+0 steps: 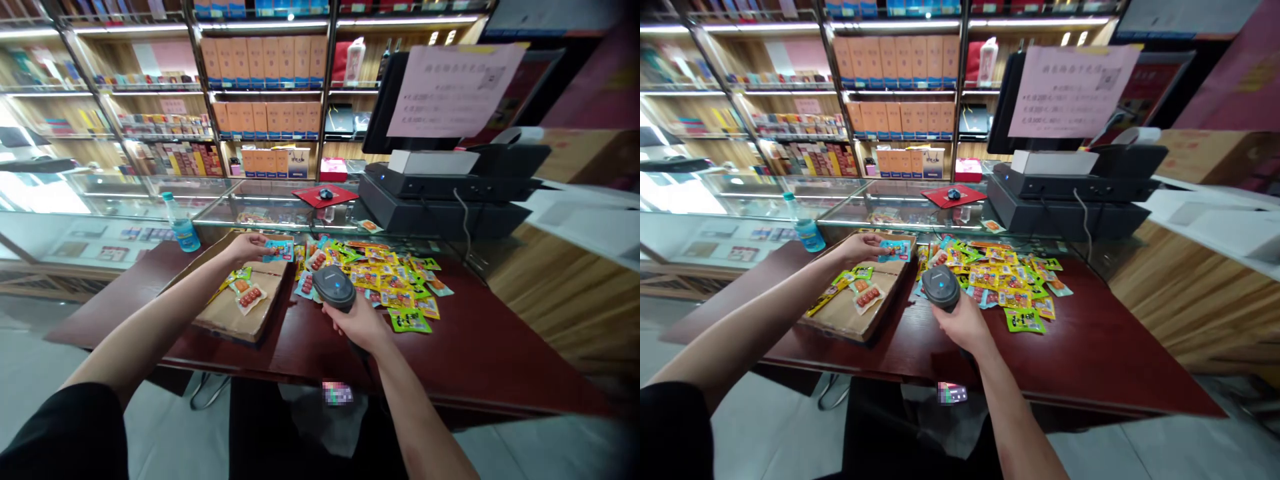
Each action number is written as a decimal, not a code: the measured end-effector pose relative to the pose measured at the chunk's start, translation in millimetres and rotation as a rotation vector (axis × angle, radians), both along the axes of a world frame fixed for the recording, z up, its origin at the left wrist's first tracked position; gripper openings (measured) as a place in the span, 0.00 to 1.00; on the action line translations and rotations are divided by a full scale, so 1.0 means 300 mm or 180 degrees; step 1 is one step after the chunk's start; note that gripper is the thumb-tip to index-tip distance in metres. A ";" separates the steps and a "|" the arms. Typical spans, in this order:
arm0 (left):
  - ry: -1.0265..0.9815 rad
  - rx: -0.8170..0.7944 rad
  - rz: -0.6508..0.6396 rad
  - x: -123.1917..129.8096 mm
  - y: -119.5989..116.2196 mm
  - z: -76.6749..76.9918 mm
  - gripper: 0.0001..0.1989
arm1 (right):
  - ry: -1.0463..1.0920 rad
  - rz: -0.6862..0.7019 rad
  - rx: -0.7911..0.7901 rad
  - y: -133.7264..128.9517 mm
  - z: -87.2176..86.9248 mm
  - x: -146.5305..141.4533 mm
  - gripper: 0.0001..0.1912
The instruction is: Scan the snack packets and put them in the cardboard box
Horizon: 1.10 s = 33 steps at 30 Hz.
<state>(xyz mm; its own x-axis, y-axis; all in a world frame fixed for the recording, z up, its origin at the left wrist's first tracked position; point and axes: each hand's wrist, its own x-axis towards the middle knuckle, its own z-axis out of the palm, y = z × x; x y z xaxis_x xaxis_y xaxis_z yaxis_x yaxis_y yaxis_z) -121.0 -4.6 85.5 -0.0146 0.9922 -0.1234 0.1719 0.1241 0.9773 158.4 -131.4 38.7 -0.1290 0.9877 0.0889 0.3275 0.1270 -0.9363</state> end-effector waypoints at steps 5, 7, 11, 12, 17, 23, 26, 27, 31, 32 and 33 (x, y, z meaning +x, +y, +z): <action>-0.0123 -0.0029 0.0415 -0.195 -0.049 0.061 0.27 | -0.0008 0.0175 0.0117 0.013 -0.011 -0.041 0.09; -0.0160 -0.0028 0.0528 -0.241 -0.073 0.085 0.26 | -0.0024 0.0226 0.0152 0.017 -0.018 -0.049 0.09; -0.0133 -0.0021 0.0667 -0.255 -0.093 0.093 0.24 | 0.0046 0.0296 0.0177 0.016 -0.009 -0.052 0.10; -0.0127 -0.0055 0.0628 -0.243 -0.088 0.086 0.24 | 0.0079 0.0287 0.0205 0.013 -0.004 -0.048 0.10; -0.0063 -0.0051 0.0124 -0.101 -0.026 0.050 0.28 | 0.0038 -0.0152 0.0296 -0.031 0.003 0.016 0.13; 0.0162 0.0008 -0.0646 0.196 0.044 0.055 0.31 | -0.0283 -0.0787 0.0308 -0.110 -0.046 0.174 0.11; 0.0317 0.0094 -0.1002 0.350 0.055 0.035 0.29 | -0.0437 -0.0977 0.0327 -0.131 -0.050 0.254 0.11; 0.0417 0.0141 -0.1133 0.398 0.058 0.023 0.28 | -0.0480 -0.1027 0.0334 -0.135 -0.045 0.277 0.11; 0.1386 0.0544 -0.1450 0.572 0.070 -0.031 0.22 | -0.0572 -0.1191 0.0331 -0.150 -0.021 0.353 0.12; 0.1761 0.0758 -0.1514 0.611 0.074 -0.043 0.19 | -0.0575 -0.1229 0.0345 -0.155 -0.017 0.368 0.12; 0.2152 0.1029 -0.1622 0.649 0.077 -0.054 0.15 | -0.0580 -0.1257 0.0366 -0.160 -0.015 0.382 0.12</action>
<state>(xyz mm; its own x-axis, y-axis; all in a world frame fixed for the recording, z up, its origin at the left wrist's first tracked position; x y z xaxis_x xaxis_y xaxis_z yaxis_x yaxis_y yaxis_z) 73.7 18.5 69.3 0.4677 0.8831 0.0376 0.6808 -0.3870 0.6219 273.0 -179.4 34.3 0.2323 0.9493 0.2118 0.5299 0.0590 -0.8460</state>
